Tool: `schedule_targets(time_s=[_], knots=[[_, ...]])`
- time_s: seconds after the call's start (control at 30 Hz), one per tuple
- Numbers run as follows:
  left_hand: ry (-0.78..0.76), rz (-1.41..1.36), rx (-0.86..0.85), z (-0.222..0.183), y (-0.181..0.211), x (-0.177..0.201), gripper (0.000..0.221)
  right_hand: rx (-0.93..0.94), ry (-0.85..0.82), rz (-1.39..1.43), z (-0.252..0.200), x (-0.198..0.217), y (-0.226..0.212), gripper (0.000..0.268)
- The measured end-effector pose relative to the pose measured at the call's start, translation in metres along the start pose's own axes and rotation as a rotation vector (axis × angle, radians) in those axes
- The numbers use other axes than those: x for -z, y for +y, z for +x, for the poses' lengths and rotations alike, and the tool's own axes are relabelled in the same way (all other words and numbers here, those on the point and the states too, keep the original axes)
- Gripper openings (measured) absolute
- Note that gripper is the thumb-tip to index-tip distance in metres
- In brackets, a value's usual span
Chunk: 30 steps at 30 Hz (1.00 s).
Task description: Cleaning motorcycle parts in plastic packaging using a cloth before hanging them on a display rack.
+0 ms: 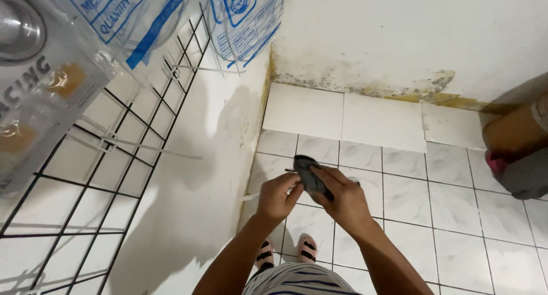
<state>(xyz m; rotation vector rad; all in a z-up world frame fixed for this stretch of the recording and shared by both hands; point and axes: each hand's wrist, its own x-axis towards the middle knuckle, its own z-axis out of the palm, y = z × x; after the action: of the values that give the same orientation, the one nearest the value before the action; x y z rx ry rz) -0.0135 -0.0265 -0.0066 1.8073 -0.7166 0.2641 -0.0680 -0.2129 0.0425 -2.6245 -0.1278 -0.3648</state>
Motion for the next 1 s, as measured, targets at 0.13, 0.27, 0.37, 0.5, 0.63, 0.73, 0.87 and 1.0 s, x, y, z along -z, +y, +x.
schedule_targets(time_s=[0.13, 0.27, 0.37, 0.5, 0.63, 0.73, 0.87, 1.0], knots=[[0.055, -0.136, 0.040, 0.003, 0.001, 0.007, 0.012, -0.082, 0.005, -0.061, 0.002, -0.007, 0.018, 0.043], [0.116, -0.116, 0.062, -0.002, -0.010, 0.021, 0.012, -0.180, 0.010, -0.178, -0.003, -0.018, 0.056, 0.039], [0.133, -0.091, 0.061, -0.001, -0.007, 0.024, 0.012, -0.184, -0.016, -0.155, -0.003, -0.017, 0.061, 0.038], [0.071, -0.081, 0.023, 0.005, 0.020, 0.015, 0.011, -0.189, -0.114, 0.008, 0.001, 0.006, 0.011, 0.040], [0.053, -0.100, 0.021, -0.001, 0.012, 0.002, 0.012, -0.157, -0.136, 0.045, 0.004, 0.004, 0.011, 0.039], [0.105, -0.144, 0.053, -0.004, -0.002, 0.008, 0.013, -0.143, -0.159, -0.054, 0.007, 0.007, 0.039, 0.036], [0.109, -0.176, 0.064, -0.006, -0.002, 0.025, 0.013, -0.005, -0.303, 0.017, 0.011, 0.013, 0.082, 0.037], [0.119, -0.204, 0.079, -0.009, -0.007, 0.026, 0.014, 0.058, -0.315, 0.248, 0.012, 0.025, 0.097, 0.036]])
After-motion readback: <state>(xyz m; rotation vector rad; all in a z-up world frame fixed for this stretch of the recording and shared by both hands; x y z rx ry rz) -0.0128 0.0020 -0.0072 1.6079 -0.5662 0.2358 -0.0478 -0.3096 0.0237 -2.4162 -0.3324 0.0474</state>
